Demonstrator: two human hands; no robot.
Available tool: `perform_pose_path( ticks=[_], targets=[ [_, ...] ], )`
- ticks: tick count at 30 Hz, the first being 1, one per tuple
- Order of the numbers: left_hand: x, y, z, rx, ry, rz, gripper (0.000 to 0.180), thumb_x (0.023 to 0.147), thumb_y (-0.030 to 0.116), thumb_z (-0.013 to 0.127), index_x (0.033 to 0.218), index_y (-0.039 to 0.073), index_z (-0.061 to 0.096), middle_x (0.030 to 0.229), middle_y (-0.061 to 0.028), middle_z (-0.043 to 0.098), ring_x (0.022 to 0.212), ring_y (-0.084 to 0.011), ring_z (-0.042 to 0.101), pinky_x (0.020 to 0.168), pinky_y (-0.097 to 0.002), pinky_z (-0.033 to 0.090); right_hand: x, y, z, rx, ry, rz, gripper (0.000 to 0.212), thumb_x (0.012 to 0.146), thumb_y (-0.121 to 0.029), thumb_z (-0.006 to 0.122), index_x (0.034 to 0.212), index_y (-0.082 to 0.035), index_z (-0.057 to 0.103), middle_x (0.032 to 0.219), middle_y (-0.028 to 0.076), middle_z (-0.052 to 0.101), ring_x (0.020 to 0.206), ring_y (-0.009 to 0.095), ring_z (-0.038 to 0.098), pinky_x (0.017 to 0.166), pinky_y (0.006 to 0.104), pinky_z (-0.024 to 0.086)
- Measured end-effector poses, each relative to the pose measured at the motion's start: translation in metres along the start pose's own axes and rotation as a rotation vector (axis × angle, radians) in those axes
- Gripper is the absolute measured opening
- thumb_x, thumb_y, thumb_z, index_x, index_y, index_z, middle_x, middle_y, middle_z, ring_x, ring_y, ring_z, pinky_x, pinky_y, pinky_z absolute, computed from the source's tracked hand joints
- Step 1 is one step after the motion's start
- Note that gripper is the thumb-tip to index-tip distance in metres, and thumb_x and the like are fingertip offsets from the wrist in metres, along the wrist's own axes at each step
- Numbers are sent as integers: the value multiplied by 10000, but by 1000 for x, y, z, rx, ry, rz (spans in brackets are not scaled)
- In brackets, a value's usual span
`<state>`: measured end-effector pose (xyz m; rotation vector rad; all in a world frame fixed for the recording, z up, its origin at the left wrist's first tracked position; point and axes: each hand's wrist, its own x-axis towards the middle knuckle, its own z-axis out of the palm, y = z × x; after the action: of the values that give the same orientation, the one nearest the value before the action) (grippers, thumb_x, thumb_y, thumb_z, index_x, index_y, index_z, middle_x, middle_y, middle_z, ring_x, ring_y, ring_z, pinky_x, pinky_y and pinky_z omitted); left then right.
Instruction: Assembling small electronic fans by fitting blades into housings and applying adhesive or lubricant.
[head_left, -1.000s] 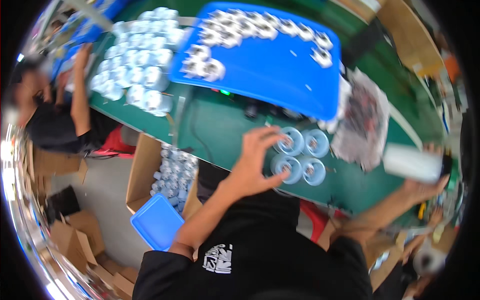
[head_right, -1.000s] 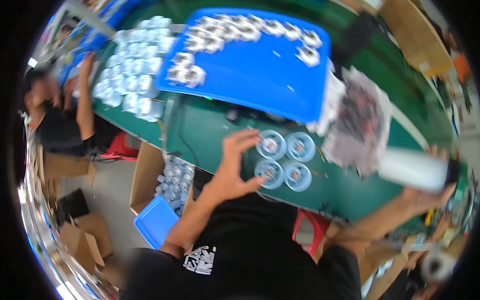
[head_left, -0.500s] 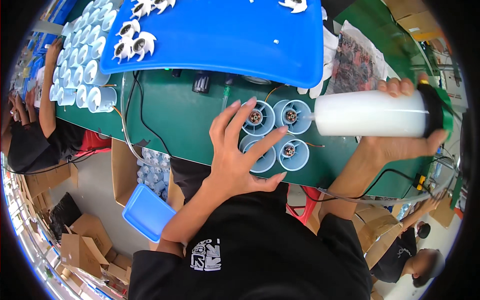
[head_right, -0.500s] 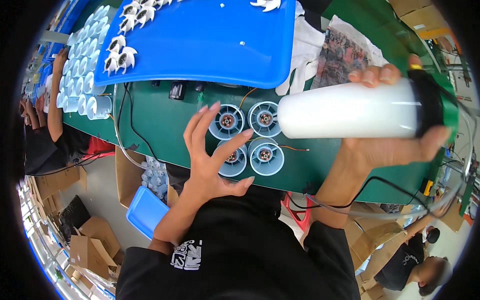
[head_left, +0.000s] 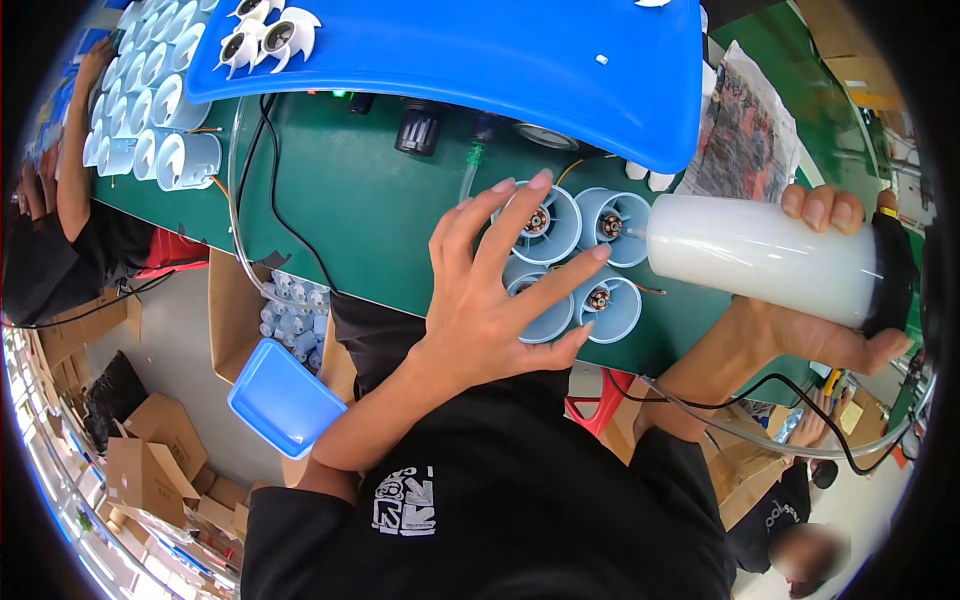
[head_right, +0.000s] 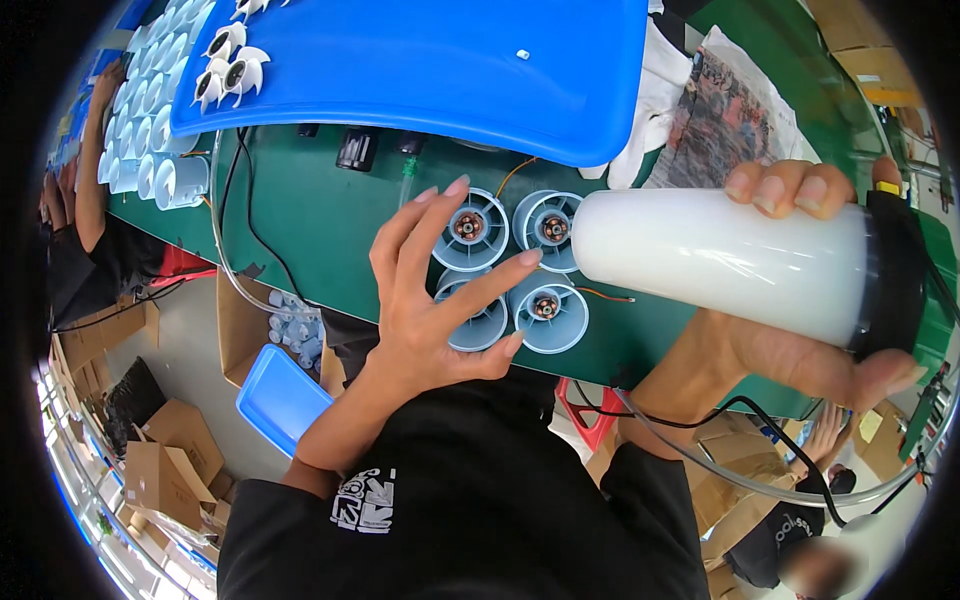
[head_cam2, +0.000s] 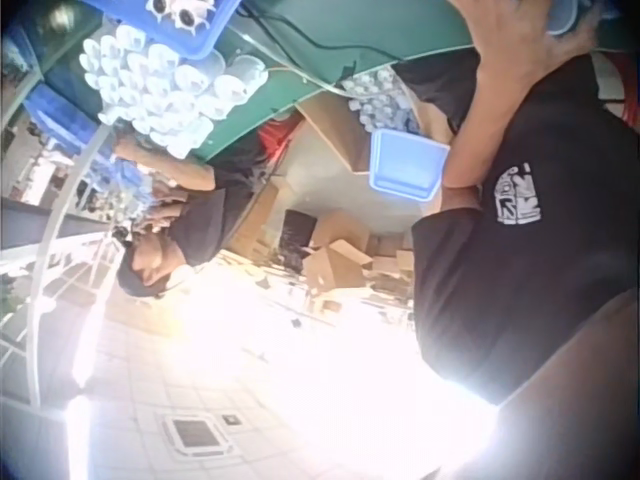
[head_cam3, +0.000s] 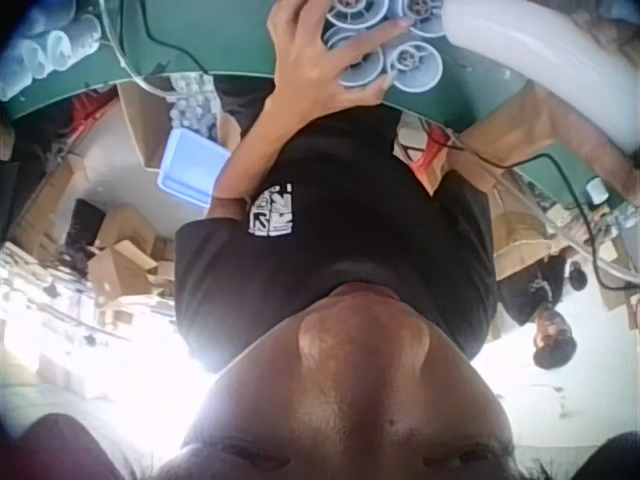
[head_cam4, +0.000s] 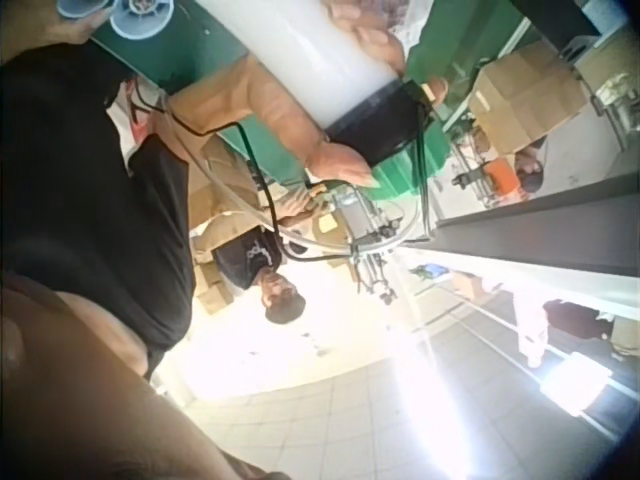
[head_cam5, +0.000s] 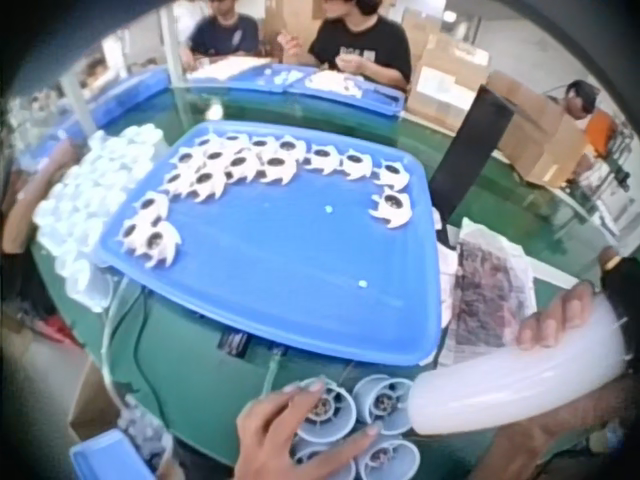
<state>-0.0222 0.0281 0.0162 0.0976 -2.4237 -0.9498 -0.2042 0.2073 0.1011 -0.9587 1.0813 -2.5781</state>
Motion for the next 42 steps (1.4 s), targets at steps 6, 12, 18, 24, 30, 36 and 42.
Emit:
perform_pose_path(
  ticks=[6,12,18,24,30,36,42],
  targets=[
    [1,3,-2,21,-13,-14,585,599,367,797,1175,296,719,1498,-187,427,1275,-392,435,1007,-516,342,-4,1,9,-50,61,-8,1060,669,-820,615,1323,1,473,1022,147,514,920,286,494,866,460,388],
    [1,2,-1,21,-7,-12,582,600,354,797,1174,294,721,1496,-184,429,1275,-392,436,1008,-513,342,-5,-1,12,-110,57,-26,1061,662,-832,607,1315,-7,478,1022,147,511,921,287,495,866,460,386],
    [1,3,-2,16,-6,-12,576,603,347,799,1171,293,724,1496,-184,426,1286,-391,428,1007,-514,346,-6,-2,10,-137,34,14,1027,640,-863,575,1118,43,509,1010,147,501,926,287,497,870,445,382],
    [1,3,-2,16,-8,-12,573,602,346,804,1167,290,726,1497,-183,422,1293,-392,422,1012,-515,345,-4,-3,5,-131,15,40,1025,638,-874,562,1106,37,519,1013,149,502,927,291,500,873,447,382],
    [3,3,-3,26,-24,-9,573,603,351,806,1167,286,728,1500,-196,412,1288,-397,424,1021,-507,348,-5,0,12,-51,22,22,1094,683,-832,571,1332,39,445,1028,154,499,926,289,494,873,448,381],
    [-2,-7,-9,-260,61,-14,795,621,398,836,1345,171,595,1534,-270,296,1358,-467,367,1119,-540,306,-2,-12,11,-3,84,-87,1043,683,-684,726,1342,60,411,1021,132,483,920,245,466,864,419,373],
    [-1,-14,-13,-284,169,-276,437,943,55,525,1372,-27,508,1401,-172,531,1375,-384,389,1127,-445,312,-15,19,44,81,-97,-143,1076,669,-751,725,1340,24,399,1016,113,476,910,250,459,841,423,353]
  ],
)
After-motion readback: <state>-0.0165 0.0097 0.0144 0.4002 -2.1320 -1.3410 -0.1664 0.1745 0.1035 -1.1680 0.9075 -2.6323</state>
